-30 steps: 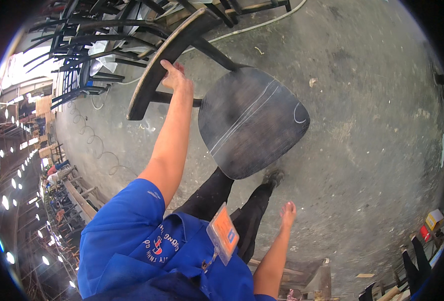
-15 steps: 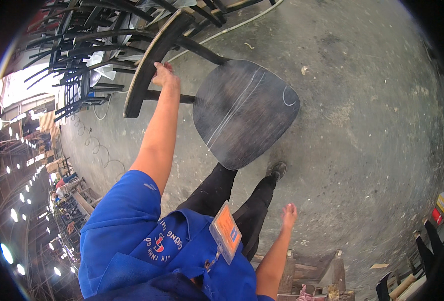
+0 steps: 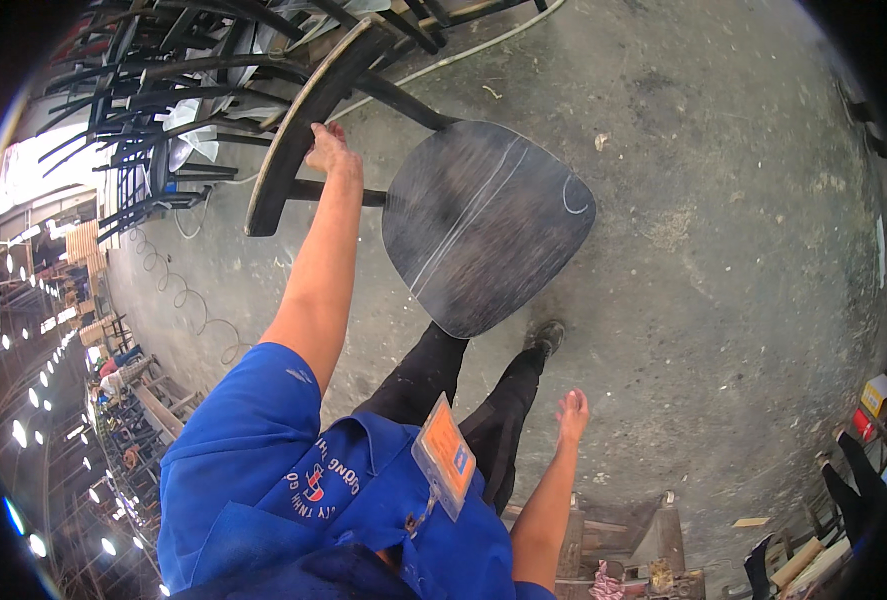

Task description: The person marks a dark wooden chair with a white marker, drawing lines on the seat and legs. The person then lifts and repositions the chair before continuing to mark additional areas.

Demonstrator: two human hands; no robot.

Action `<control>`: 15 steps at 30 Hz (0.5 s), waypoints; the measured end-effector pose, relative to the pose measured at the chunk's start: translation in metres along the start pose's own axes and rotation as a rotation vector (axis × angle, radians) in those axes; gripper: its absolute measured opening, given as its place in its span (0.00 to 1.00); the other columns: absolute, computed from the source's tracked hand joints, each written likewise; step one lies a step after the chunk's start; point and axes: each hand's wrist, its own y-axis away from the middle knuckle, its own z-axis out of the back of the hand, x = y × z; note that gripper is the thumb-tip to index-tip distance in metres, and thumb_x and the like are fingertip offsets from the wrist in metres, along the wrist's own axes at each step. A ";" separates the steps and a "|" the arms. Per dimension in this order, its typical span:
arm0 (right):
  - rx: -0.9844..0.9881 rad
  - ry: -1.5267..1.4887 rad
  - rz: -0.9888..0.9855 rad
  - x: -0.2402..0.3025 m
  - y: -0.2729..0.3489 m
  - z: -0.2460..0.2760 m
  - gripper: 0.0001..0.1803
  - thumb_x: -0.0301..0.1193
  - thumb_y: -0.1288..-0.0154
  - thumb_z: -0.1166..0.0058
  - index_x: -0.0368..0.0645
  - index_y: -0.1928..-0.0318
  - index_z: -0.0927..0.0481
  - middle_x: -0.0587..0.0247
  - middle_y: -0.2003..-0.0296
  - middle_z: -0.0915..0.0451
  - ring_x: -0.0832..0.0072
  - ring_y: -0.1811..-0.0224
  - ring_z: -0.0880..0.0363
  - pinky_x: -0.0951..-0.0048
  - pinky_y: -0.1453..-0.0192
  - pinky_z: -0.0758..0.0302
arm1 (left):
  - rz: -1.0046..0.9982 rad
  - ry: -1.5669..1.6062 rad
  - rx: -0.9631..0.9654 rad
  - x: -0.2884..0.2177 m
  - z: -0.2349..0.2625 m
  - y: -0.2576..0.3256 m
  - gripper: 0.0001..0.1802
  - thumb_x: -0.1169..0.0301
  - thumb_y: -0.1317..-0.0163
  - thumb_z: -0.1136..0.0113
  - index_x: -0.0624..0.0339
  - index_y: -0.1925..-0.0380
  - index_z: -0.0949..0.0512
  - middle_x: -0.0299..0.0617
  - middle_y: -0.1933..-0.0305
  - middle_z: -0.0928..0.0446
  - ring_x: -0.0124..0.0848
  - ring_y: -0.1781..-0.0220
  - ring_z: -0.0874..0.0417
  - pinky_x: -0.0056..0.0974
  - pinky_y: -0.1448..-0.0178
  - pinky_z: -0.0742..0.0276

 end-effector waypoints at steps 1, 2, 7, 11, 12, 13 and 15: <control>-0.006 0.001 0.004 0.001 0.000 -0.001 0.31 0.45 0.31 0.50 0.44 0.34 0.37 0.53 0.40 0.29 0.59 0.42 0.26 0.55 0.45 0.29 | 0.001 -0.009 0.012 0.000 0.000 0.001 0.16 0.74 0.37 0.41 0.72 0.57 0.35 0.50 0.61 0.23 0.32 0.71 0.19 0.33 0.73 0.21; -0.018 0.009 0.001 0.002 0.000 -0.003 0.30 0.45 0.31 0.50 0.44 0.34 0.37 0.53 0.40 0.28 0.59 0.42 0.26 0.55 0.45 0.29 | -0.009 -0.012 0.020 0.000 0.001 0.003 0.16 0.74 0.36 0.41 0.71 0.56 0.35 0.49 0.63 0.23 0.32 0.71 0.18 0.33 0.73 0.21; 0.030 0.027 0.034 0.009 -0.005 -0.011 0.32 0.44 0.31 0.50 0.41 0.33 0.39 0.51 0.40 0.29 0.57 0.41 0.27 0.53 0.42 0.29 | -0.066 -0.393 0.322 -0.030 0.024 0.021 0.15 0.69 0.37 0.39 0.65 0.56 0.29 0.41 0.71 0.21 0.29 0.74 0.18 0.30 0.74 0.25; 0.039 0.031 0.032 0.007 -0.017 -0.018 0.31 0.43 0.31 0.49 0.41 0.34 0.38 0.52 0.42 0.27 0.59 0.44 0.25 0.55 0.44 0.27 | -1.323 -1.067 0.597 -0.093 0.037 0.012 0.14 0.67 0.43 0.33 0.59 0.59 0.21 0.43 0.67 0.18 0.31 0.68 0.17 0.32 0.62 0.22; 0.028 0.035 0.026 0.007 -0.018 -0.020 0.30 0.44 0.31 0.49 0.42 0.34 0.37 0.55 0.43 0.26 0.62 0.46 0.24 0.57 0.45 0.27 | -1.704 -1.132 0.562 -0.110 0.033 0.003 0.14 0.67 0.44 0.33 0.59 0.59 0.20 0.44 0.65 0.18 0.34 0.65 0.16 0.34 0.58 0.22; 0.016 0.038 0.007 0.009 -0.019 -0.023 0.29 0.44 0.31 0.50 0.44 0.35 0.36 0.57 0.44 0.25 0.65 0.48 0.23 0.59 0.46 0.27 | -1.674 -1.127 0.717 -0.118 0.027 -0.004 0.14 0.67 0.42 0.34 0.59 0.58 0.20 0.44 0.64 0.18 0.34 0.63 0.16 0.34 0.55 0.23; -0.032 -0.009 0.036 0.020 -0.015 -0.037 0.27 0.42 0.31 0.48 0.42 0.37 0.33 0.55 0.45 0.25 0.66 0.49 0.23 0.63 0.46 0.27 | -1.504 -1.171 0.992 -0.128 0.015 -0.023 0.14 0.65 0.40 0.36 0.61 0.57 0.20 0.44 0.64 0.18 0.34 0.58 0.17 0.34 0.51 0.24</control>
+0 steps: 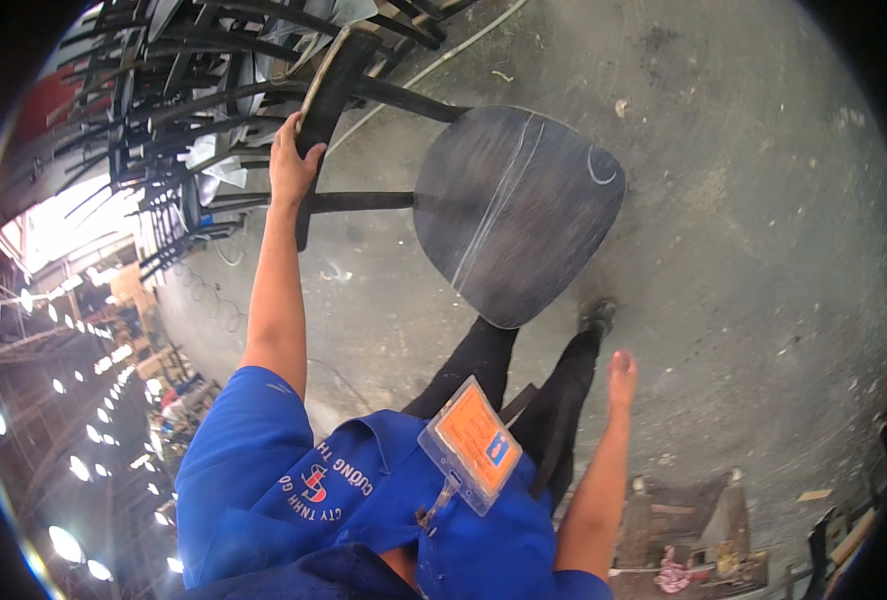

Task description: The person marks a dark wooden chair with a white marker, drawing lines on the seat and legs. The person then lifts and repositions the chair before continuing to mark additional areas.

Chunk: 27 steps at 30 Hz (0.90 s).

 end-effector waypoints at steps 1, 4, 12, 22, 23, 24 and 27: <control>0.052 0.023 0.147 0.010 0.005 -0.014 0.26 0.40 0.32 0.47 0.41 0.39 0.31 0.55 0.47 0.24 0.68 0.49 0.23 0.66 0.47 0.26 | 0.130 0.179 0.046 0.012 0.002 -0.001 0.15 0.65 0.38 0.38 0.61 0.55 0.20 0.44 0.63 0.18 0.33 0.58 0.18 0.34 0.49 0.25; 0.260 -0.040 0.269 0.069 0.027 -0.075 0.20 0.36 0.34 0.43 0.40 0.45 0.25 0.57 0.53 0.21 0.74 0.51 0.22 0.72 0.50 0.25 | 0.456 0.631 0.168 0.048 -0.002 0.002 0.20 0.60 0.29 0.50 0.66 0.51 0.22 0.40 0.63 0.19 0.26 0.58 0.22 0.32 0.50 0.28; 0.917 -0.452 0.478 0.270 0.122 -0.390 0.26 0.33 0.40 0.35 0.31 0.46 0.27 0.56 0.55 0.22 0.78 0.65 0.22 0.76 0.61 0.24 | 0.784 0.508 0.568 0.086 -0.026 -0.001 0.42 0.39 0.30 0.67 0.75 0.69 0.24 0.52 0.73 0.25 0.41 0.68 0.27 0.45 0.59 0.31; 0.945 -0.617 0.464 0.309 0.117 -0.504 0.20 0.29 0.45 0.32 0.35 0.53 0.21 0.62 0.60 0.20 0.78 0.60 0.22 0.75 0.57 0.23 | 0.642 0.304 0.409 0.049 -0.009 -0.012 0.38 0.45 0.28 0.63 0.75 0.75 0.24 0.59 0.79 0.27 0.46 0.75 0.29 0.49 0.63 0.31; 0.962 -0.614 0.454 0.308 0.115 -0.504 0.21 0.29 0.44 0.32 0.36 0.52 0.22 0.63 0.59 0.20 0.78 0.59 0.23 0.75 0.55 0.23 | 0.643 0.296 0.402 0.047 -0.008 -0.012 0.38 0.45 0.28 0.63 0.75 0.74 0.24 0.58 0.80 0.27 0.45 0.76 0.29 0.48 0.63 0.31; 0.969 -0.612 0.440 0.308 0.114 -0.503 0.20 0.29 0.44 0.32 0.36 0.52 0.22 0.63 0.59 0.20 0.78 0.59 0.22 0.75 0.55 0.23 | 0.638 0.298 0.398 0.046 -0.007 -0.013 0.38 0.45 0.28 0.63 0.75 0.74 0.24 0.58 0.80 0.28 0.44 0.76 0.29 0.48 0.63 0.31; 0.994 -0.627 0.403 0.310 0.114 -0.500 0.19 0.28 0.43 0.33 0.36 0.52 0.21 0.64 0.59 0.20 0.78 0.57 0.22 0.75 0.52 0.22 | 0.631 0.298 0.398 0.046 -0.008 -0.013 0.38 0.45 0.28 0.63 0.74 0.75 0.24 0.56 0.81 0.28 0.42 0.76 0.30 0.46 0.64 0.30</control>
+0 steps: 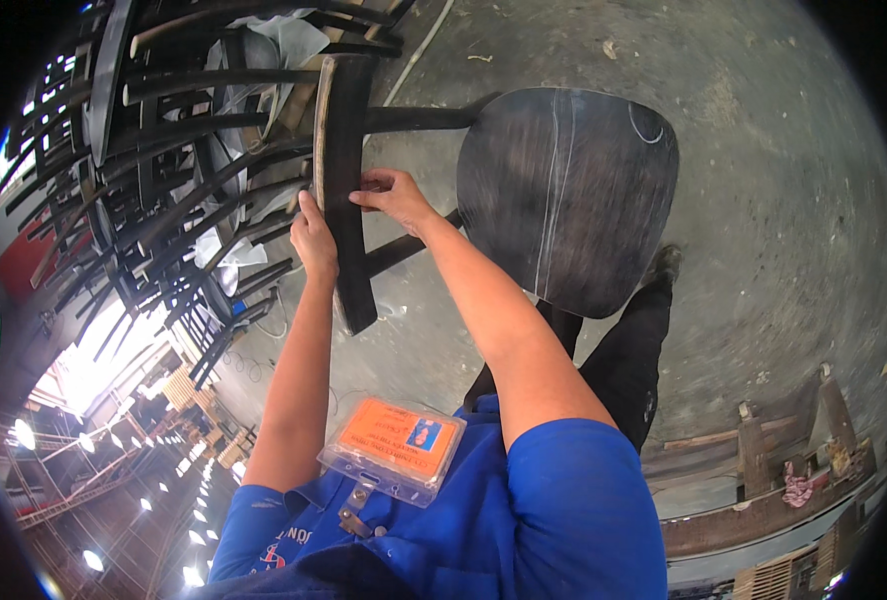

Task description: The person marks a dark wooden chair with a white marker, drawing lines on the seat and legs. The person then lifts and repositions the chair before continuing to mark additional areas.

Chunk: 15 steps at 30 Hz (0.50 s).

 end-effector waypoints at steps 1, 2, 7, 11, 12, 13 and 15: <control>-0.002 -0.016 -0.010 0.001 0.001 0.000 0.19 0.28 0.43 0.34 0.37 0.52 0.21 0.64 0.59 0.20 0.77 0.57 0.22 0.74 0.52 0.22 | 0.005 0.005 0.003 0.001 0.000 0.000 0.38 0.45 0.28 0.63 0.74 0.75 0.24 0.55 0.81 0.28 0.41 0.77 0.30 0.46 0.64 0.31; -0.014 -0.027 -0.033 0.002 0.002 0.000 0.18 0.28 0.43 0.34 0.37 0.52 0.21 0.64 0.59 0.19 0.77 0.57 0.21 0.74 0.52 0.22 | 0.010 0.009 0.005 0.002 -0.001 -0.001 0.37 0.45 0.28 0.62 0.74 0.76 0.24 0.54 0.81 0.29 0.41 0.77 0.30 0.46 0.65 0.31; 0.011 -0.026 -0.020 0.003 0.002 0.002 0.17 0.28 0.42 0.35 0.36 0.52 0.21 0.63 0.58 0.19 0.76 0.56 0.21 0.73 0.49 0.22 | 0.012 0.053 0.017 0.009 -0.004 -0.003 0.37 0.46 0.28 0.62 0.72 0.77 0.25 0.53 0.82 0.29 0.40 0.78 0.31 0.46 0.67 0.32; 0.012 0.000 -0.014 0.002 -0.001 0.002 0.18 0.27 0.42 0.36 0.35 0.52 0.21 0.62 0.57 0.19 0.75 0.56 0.20 0.73 0.49 0.22 | -0.034 0.059 -0.021 0.009 -0.005 -0.002 0.37 0.47 0.28 0.62 0.73 0.78 0.25 0.53 0.82 0.28 0.41 0.79 0.31 0.48 0.67 0.33; 0.011 -0.006 -0.008 0.002 -0.001 0.002 0.18 0.27 0.42 0.36 0.35 0.52 0.21 0.62 0.57 0.19 0.75 0.56 0.20 0.73 0.49 0.22 | -0.033 0.047 -0.025 0.009 -0.005 -0.002 0.37 0.47 0.28 0.62 0.73 0.78 0.25 0.54 0.82 0.28 0.42 0.79 0.31 0.48 0.67 0.33; 0.007 -0.009 -0.004 0.001 -0.001 0.002 0.18 0.27 0.42 0.36 0.35 0.51 0.21 0.62 0.57 0.19 0.75 0.56 0.20 0.73 0.49 0.21 | -0.030 0.038 -0.027 0.009 -0.005 -0.002 0.37 0.47 0.28 0.62 0.73 0.78 0.25 0.54 0.82 0.28 0.43 0.79 0.31 0.49 0.67 0.33; -0.005 -0.019 0.002 0.000 0.000 0.003 0.18 0.26 0.41 0.37 0.34 0.51 0.21 0.61 0.57 0.19 0.75 0.56 0.20 0.73 0.49 0.21 | -0.040 0.026 -0.024 0.008 -0.005 -0.002 0.37 0.47 0.28 0.63 0.74 0.78 0.25 0.56 0.82 0.28 0.45 0.79 0.31 0.50 0.67 0.34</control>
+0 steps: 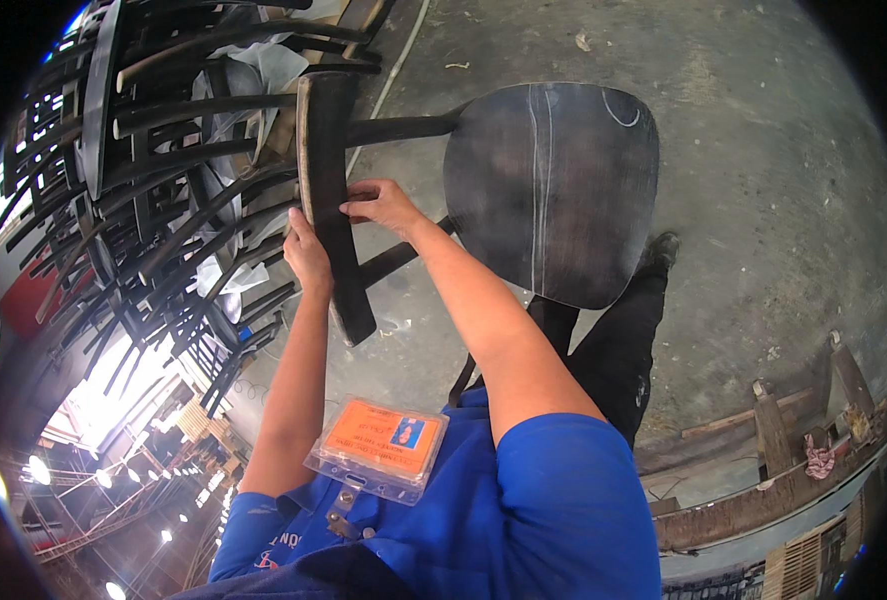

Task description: The person marks a dark wooden chair with a white marker, drawing lines on the seat and legs. The person then lifts and repositions the chair before continuing to mark additional areas.

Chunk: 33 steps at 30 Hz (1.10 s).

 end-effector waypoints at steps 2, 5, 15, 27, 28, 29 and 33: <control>-0.024 -0.008 -0.012 -0.003 0.002 0.001 0.18 0.26 0.41 0.37 0.33 0.51 0.22 0.61 0.57 0.19 0.74 0.56 0.20 0.73 0.50 0.21 | -0.026 -0.008 0.004 -0.001 0.000 0.000 0.38 0.47 0.28 0.64 0.74 0.78 0.26 0.57 0.82 0.28 0.48 0.79 0.31 0.51 0.66 0.34; 0.010 -0.056 0.017 -0.012 0.007 0.005 0.18 0.25 0.39 0.40 0.35 0.48 0.23 0.60 0.56 0.19 0.75 0.56 0.20 0.73 0.50 0.20 | -0.063 -0.014 0.004 -0.004 0.001 -0.001 0.38 0.47 0.28 0.65 0.75 0.78 0.26 0.59 0.82 0.30 0.51 0.79 0.32 0.51 0.66 0.34; 0.083 0.985 -0.299 -0.107 0.169 0.151 0.26 0.37 0.47 0.34 0.38 0.50 0.22 0.52 0.59 0.17 0.64 0.54 0.19 0.66 0.49 0.24 | -0.034 -0.109 0.014 0.005 -0.001 -0.008 0.38 0.47 0.29 0.67 0.73 0.72 0.20 0.69 0.69 0.23 0.64 0.60 0.22 0.58 0.52 0.30; -0.932 1.369 -0.483 -0.044 0.473 0.327 0.16 0.33 0.44 0.39 0.42 0.56 0.18 0.55 0.62 0.15 0.62 0.58 0.16 0.66 0.51 0.23 | 0.017 -0.121 0.031 0.013 -0.009 -0.015 0.40 0.42 0.32 0.69 0.70 0.62 0.18 0.68 0.58 0.22 0.62 0.49 0.23 0.54 0.42 0.31; -0.943 1.373 -0.497 -0.051 0.476 0.322 0.16 0.33 0.44 0.39 0.41 0.55 0.19 0.55 0.62 0.15 0.62 0.58 0.16 0.65 0.52 0.23 | 0.020 -0.101 0.055 0.014 -0.010 -0.016 0.41 0.41 0.32 0.69 0.70 0.61 0.18 0.69 0.57 0.22 0.62 0.48 0.23 0.54 0.41 0.32; -0.961 1.341 -0.483 -0.058 0.477 0.314 0.16 0.34 0.44 0.39 0.41 0.55 0.19 0.54 0.61 0.15 0.62 0.58 0.16 0.65 0.52 0.23 | 0.048 -0.052 0.097 0.017 -0.011 -0.017 0.42 0.40 0.32 0.68 0.71 0.61 0.19 0.68 0.57 0.22 0.61 0.48 0.23 0.54 0.41 0.31; -0.913 1.193 -0.371 -0.088 0.448 0.263 0.18 0.35 0.40 0.40 0.41 0.51 0.21 0.55 0.61 0.16 0.67 0.59 0.17 0.68 0.54 0.23 | 0.128 0.404 0.425 0.026 -0.009 -0.031 0.43 0.35 0.34 0.63 0.70 0.57 0.21 0.56 0.60 0.19 0.43 0.57 0.17 0.43 0.52 0.23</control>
